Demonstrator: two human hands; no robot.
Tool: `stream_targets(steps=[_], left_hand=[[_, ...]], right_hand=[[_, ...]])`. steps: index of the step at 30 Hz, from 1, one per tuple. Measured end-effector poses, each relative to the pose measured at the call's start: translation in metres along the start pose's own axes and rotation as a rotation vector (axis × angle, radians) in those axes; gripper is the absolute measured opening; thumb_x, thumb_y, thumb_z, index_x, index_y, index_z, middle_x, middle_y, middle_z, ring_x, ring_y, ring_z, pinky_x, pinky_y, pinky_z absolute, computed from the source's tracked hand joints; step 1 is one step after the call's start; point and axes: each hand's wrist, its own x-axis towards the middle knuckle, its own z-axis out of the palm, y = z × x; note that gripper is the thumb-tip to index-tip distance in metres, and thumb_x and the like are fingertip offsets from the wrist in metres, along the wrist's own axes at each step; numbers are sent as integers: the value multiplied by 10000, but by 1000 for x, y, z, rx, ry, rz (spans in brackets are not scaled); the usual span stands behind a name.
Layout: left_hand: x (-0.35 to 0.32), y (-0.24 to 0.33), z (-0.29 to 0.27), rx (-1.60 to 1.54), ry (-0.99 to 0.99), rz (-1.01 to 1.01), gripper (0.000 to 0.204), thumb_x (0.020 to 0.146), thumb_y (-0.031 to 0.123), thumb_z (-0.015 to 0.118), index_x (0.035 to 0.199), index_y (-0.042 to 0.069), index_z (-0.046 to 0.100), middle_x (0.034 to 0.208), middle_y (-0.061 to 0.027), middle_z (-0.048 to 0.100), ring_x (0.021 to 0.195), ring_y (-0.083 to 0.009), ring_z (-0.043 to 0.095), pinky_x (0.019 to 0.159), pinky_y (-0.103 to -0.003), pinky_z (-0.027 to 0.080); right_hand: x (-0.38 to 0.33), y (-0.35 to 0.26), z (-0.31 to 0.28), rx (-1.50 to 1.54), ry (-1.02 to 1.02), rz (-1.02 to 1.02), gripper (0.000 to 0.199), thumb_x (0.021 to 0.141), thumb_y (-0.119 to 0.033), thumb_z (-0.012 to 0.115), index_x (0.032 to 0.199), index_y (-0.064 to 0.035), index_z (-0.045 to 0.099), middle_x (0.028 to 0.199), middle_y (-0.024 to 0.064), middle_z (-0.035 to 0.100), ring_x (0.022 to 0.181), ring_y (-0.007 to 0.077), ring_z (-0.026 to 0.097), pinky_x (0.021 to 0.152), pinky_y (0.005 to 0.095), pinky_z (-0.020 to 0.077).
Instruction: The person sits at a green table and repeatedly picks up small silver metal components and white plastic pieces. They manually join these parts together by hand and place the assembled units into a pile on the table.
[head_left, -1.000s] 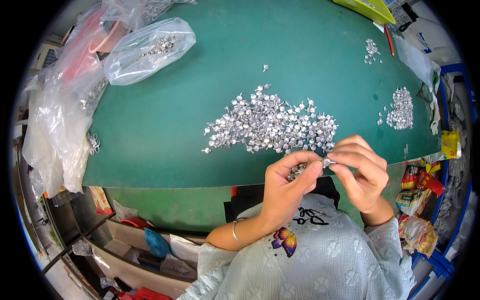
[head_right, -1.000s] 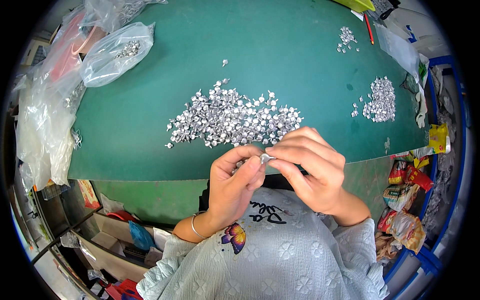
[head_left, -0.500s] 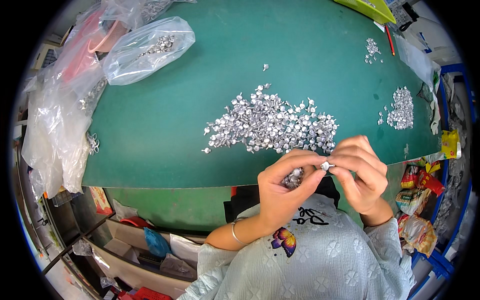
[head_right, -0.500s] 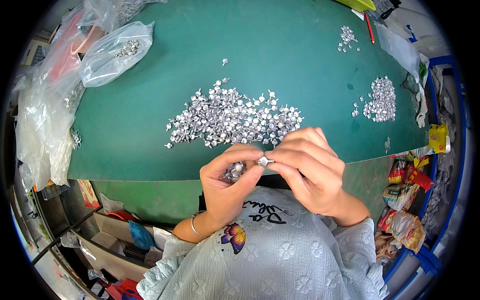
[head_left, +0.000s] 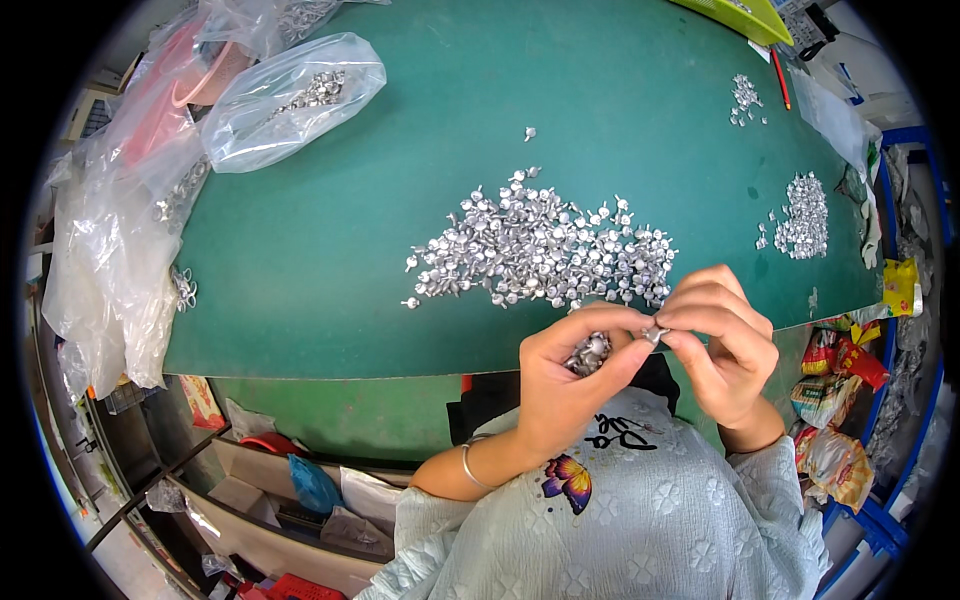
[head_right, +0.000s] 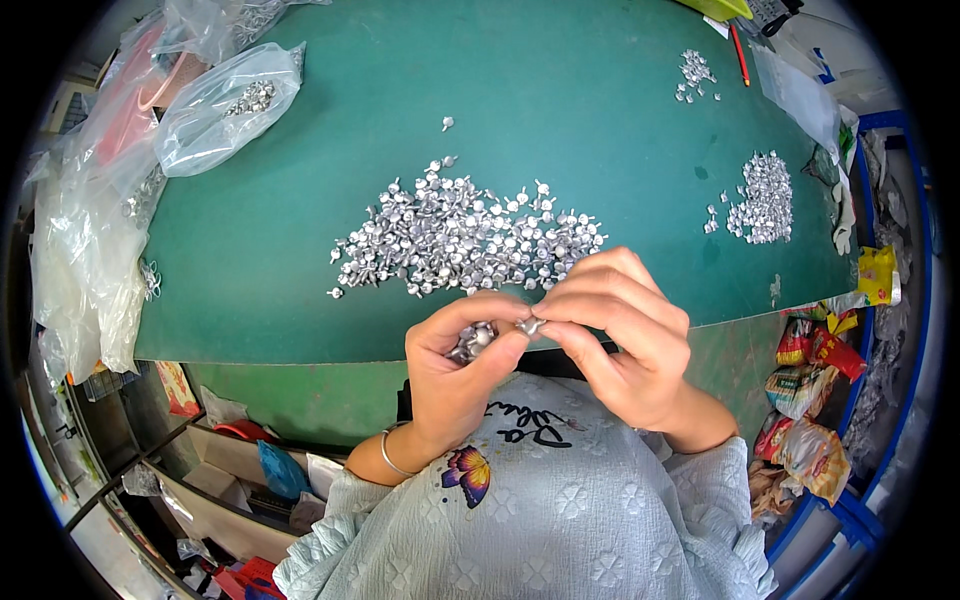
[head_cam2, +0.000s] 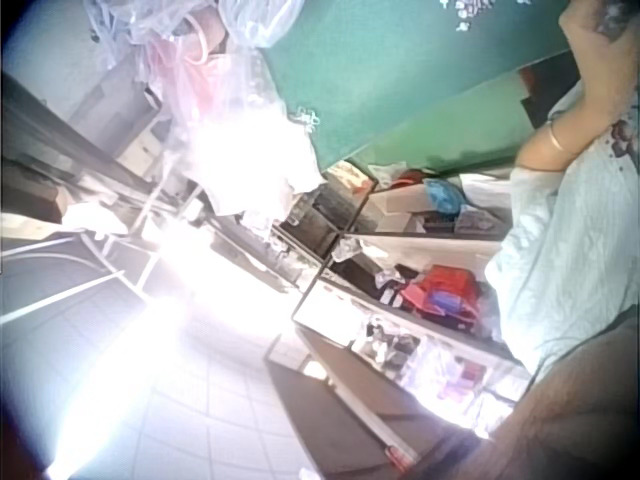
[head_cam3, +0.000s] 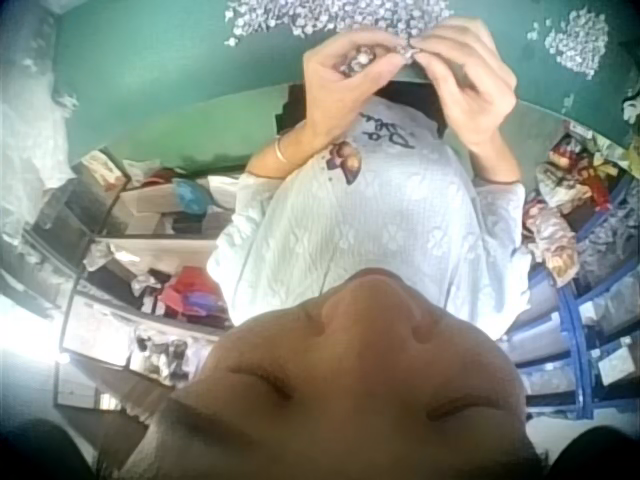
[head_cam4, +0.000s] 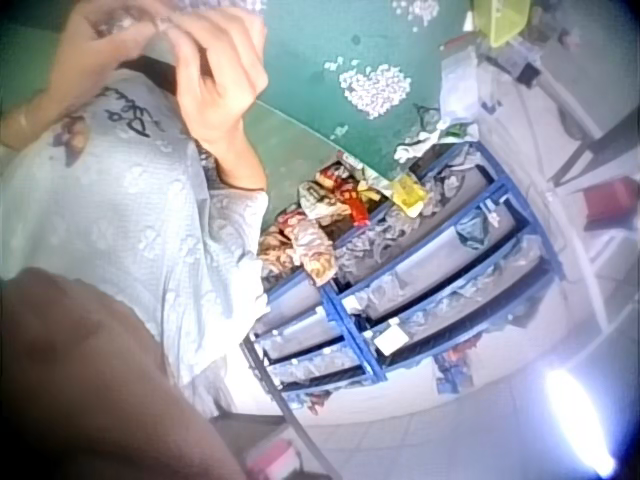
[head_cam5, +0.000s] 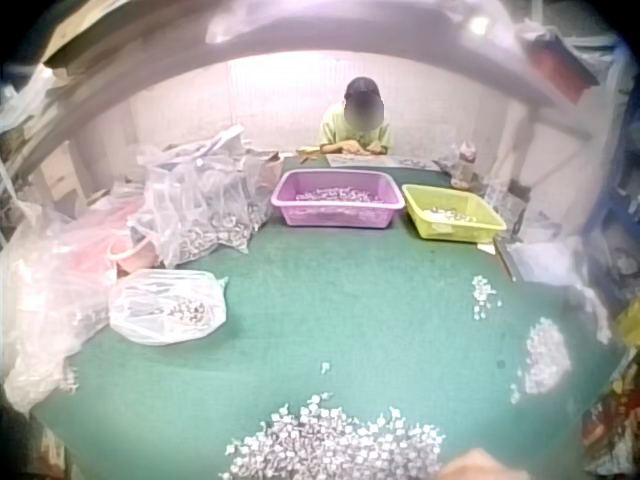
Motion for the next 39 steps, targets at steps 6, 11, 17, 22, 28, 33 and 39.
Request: stream_targets(steps=[6,11,17,22,28,33,39], left_hand=[[-2,-1,-3,-100,-17,-203,97,836,2,629,929,-18,644,812,-12,607,665,-26,470,564,-172,366],[-1,-4,-5,-385,-46,-388,132,894,118,595,931,-5,626,799,-26,600,611,-15,420,505,-179,322],[3,-9,-6,-571,-60,-457,142,912,130,561,936,-9,577,818,-58,584,578,-30,378,491,-191,291],[2,-11,-15,-539,-27,-471,225,894,216,477,902,-8,505,792,-123,528,590,-88,362,512,-218,307],[-7,-23,-28,-502,62,-534,217,909,186,440,954,-15,509,756,-112,510,556,-94,355,492,-224,302],[-16,-25,-37,-562,123,-585,209,972,118,393,1040,-6,547,784,-76,527,533,-57,346,459,-186,256],[-23,-17,-48,-538,186,-583,205,949,52,408,1080,0,556,830,-59,531,593,-61,374,473,-184,281]], right_hand=[[-2,4,1,82,-2,71,114,724,47,672,831,42,634,795,115,642,742,245,575,663,328,451],[-4,5,3,113,8,123,104,736,40,666,836,41,636,791,116,641,746,232,579,667,322,452],[-6,11,2,120,10,162,79,762,31,642,841,39,639,796,109,640,747,225,583,690,310,457],[-19,43,-6,-96,81,378,113,765,4,650,876,23,652,828,105,646,789,222,583,726,309,460],[-21,51,7,-401,-97,220,326,708,-97,714,1018,-38,632,1062,97,590,975,283,528,846,375,408],[-24,57,28,-459,-351,60,440,700,-136,716,1114,-70,583,1198,71,519,1154,265,459,890,408,348],[-24,85,11,-602,-131,14,305,696,-59,703,993,-53,631,1024,57,592,1028,247,546,852,390,355]])
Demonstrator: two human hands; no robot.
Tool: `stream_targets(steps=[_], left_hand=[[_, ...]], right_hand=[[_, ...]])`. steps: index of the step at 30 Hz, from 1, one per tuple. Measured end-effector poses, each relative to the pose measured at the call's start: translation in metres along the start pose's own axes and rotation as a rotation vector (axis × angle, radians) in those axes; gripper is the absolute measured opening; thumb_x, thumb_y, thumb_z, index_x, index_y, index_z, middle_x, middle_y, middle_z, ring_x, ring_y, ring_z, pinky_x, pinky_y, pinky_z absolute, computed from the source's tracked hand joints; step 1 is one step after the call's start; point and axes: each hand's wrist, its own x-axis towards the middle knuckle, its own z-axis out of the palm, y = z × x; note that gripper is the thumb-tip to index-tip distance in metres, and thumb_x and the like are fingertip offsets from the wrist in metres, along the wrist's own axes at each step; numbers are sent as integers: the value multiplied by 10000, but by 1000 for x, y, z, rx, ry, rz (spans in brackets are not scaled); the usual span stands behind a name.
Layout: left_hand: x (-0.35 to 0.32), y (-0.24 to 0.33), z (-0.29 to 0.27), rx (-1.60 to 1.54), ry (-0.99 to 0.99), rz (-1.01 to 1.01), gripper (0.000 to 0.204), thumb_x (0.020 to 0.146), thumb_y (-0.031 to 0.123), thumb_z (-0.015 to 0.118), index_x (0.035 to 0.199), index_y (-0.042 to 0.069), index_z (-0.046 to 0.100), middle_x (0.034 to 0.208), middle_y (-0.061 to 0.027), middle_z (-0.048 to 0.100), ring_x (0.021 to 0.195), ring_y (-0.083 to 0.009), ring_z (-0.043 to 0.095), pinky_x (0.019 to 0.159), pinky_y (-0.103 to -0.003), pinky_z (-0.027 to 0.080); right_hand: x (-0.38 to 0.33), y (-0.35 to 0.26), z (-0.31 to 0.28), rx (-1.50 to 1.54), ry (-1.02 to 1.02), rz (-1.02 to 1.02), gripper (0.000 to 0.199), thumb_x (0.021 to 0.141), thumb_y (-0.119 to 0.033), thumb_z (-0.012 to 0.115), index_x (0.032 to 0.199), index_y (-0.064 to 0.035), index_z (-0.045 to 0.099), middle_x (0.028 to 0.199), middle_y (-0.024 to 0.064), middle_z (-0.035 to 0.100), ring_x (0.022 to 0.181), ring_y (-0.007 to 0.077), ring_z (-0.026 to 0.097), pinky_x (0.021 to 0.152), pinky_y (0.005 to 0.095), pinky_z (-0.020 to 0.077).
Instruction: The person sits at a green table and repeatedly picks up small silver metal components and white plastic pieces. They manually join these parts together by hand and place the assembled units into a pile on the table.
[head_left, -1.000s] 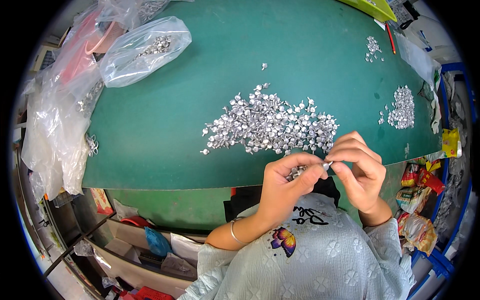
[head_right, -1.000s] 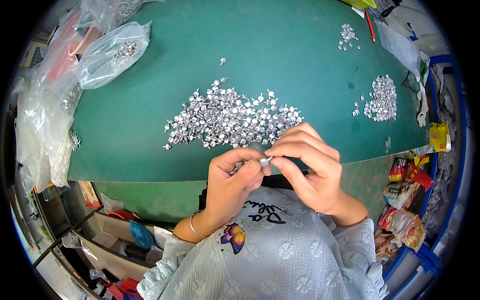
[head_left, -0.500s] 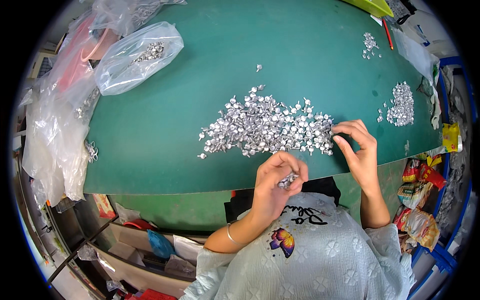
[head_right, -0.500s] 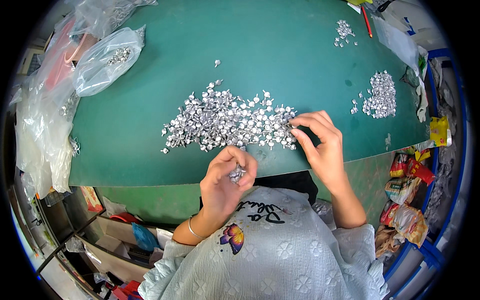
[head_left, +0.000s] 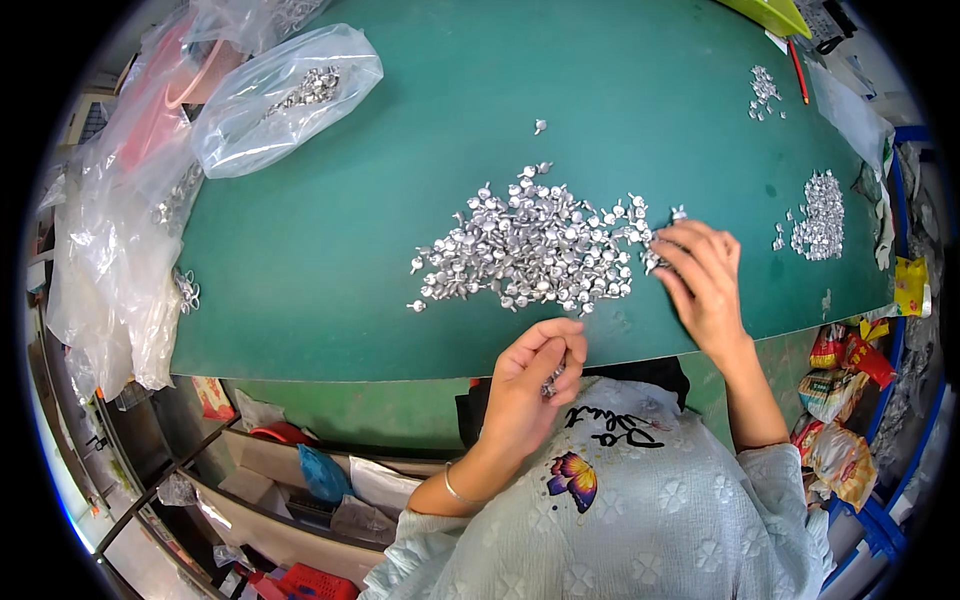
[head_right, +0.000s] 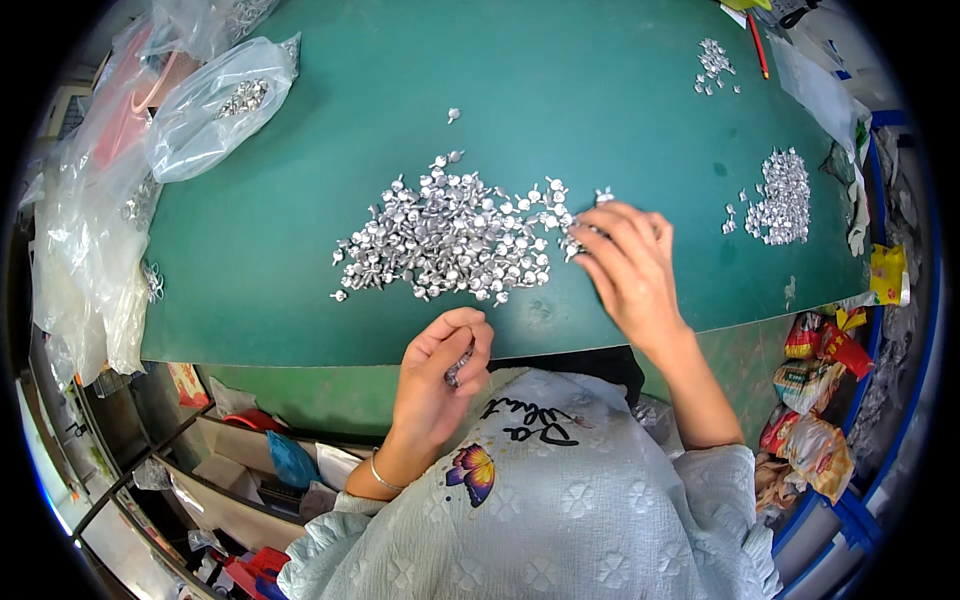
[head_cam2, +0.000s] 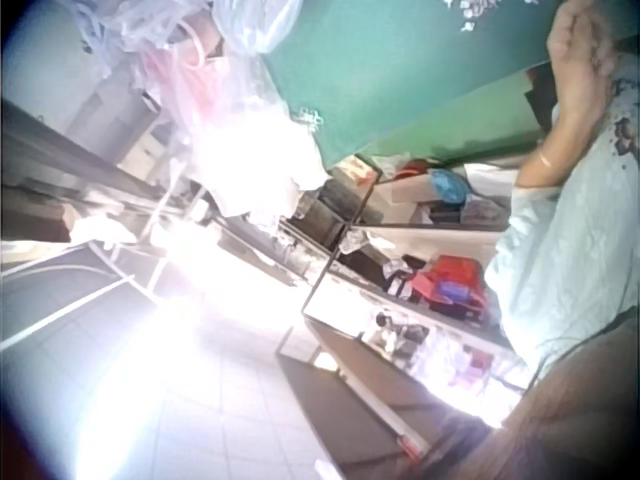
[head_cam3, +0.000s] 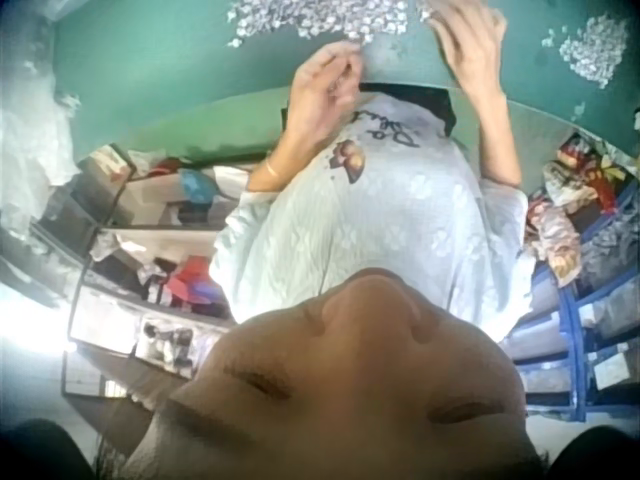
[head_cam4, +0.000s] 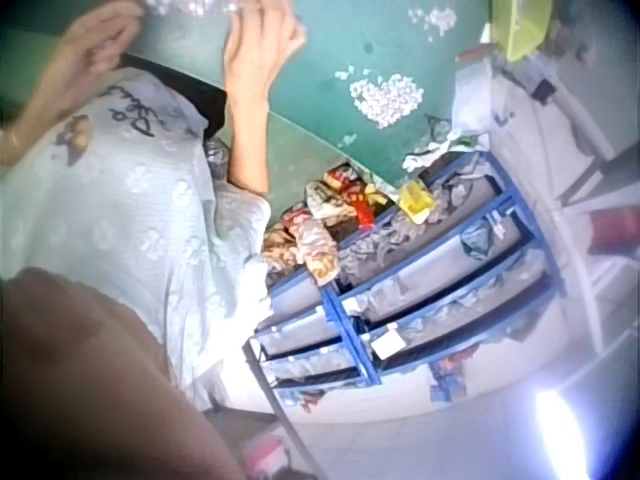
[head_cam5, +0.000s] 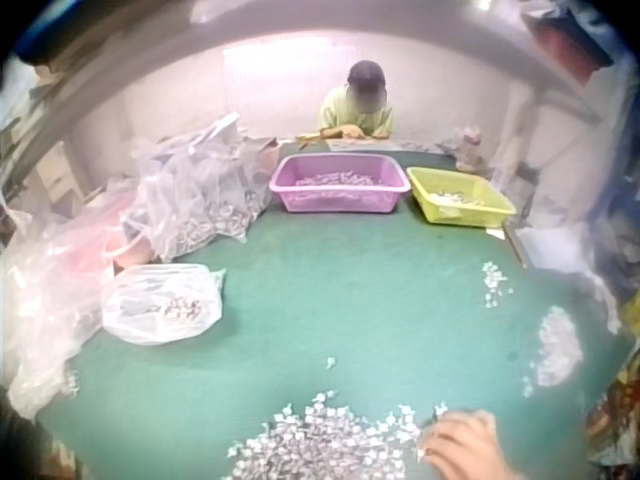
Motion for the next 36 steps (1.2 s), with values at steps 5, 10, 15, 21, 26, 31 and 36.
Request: stream_targets(steps=[5,10,15,21,26,31,36], left_hand=[[-4,3,-2,-73,20,-40,214,934,66,436,1079,-18,570,861,-60,545,671,-94,435,553,-212,348],[-4,2,2,-107,15,-70,242,958,151,448,1069,-26,569,825,-64,537,672,-113,457,576,-236,372],[-3,-2,-12,-260,-171,-93,255,968,195,443,1085,-2,556,695,-35,477,619,-99,400,516,-229,318],[-2,-1,-3,-86,0,-74,231,937,93,461,1141,16,540,812,-43,505,670,-92,424,550,-205,350],[-2,-2,-1,-60,-14,-73,226,915,78,496,1123,17,559,873,-41,523,702,-89,429,602,-204,369],[-3,-6,-1,5,-12,-2,213,913,96,536,1100,5,582,867,-30,538,683,-65,416,569,-200,342],[8,-6,-1,30,-72,91,217,914,87,554,1113,8,589,844,-14,565,654,-45,443,566,-185,350]], right_hand=[[8,-19,-4,87,125,86,213,694,-13,694,899,-43,645,957,58,601,943,246,548,839,361,372],[25,-39,12,137,38,68,232,716,-38,685,942,-46,635,949,59,591,914,260,531,821,374,375],[22,-36,13,116,-2,39,181,719,-54,684,892,-43,632,906,51,580,891,250,524,792,373,376],[17,-36,1,108,-26,107,171,701,-71,710,851,-47,631,886,47,581,863,232,523,761,353,366],[33,-46,20,64,62,133,156,697,-89,725,816,-55,630,831,25,577,804,209,513,711,341,340],[35,-44,24,72,93,117,118,701,-64,714,789,-51,636,798,17,591,782,201,523,709,335,334],[26,-51,5,227,118,137,106,711,-29,700,797,-37,638,816,41,610,773,207,540,712,322,354]])
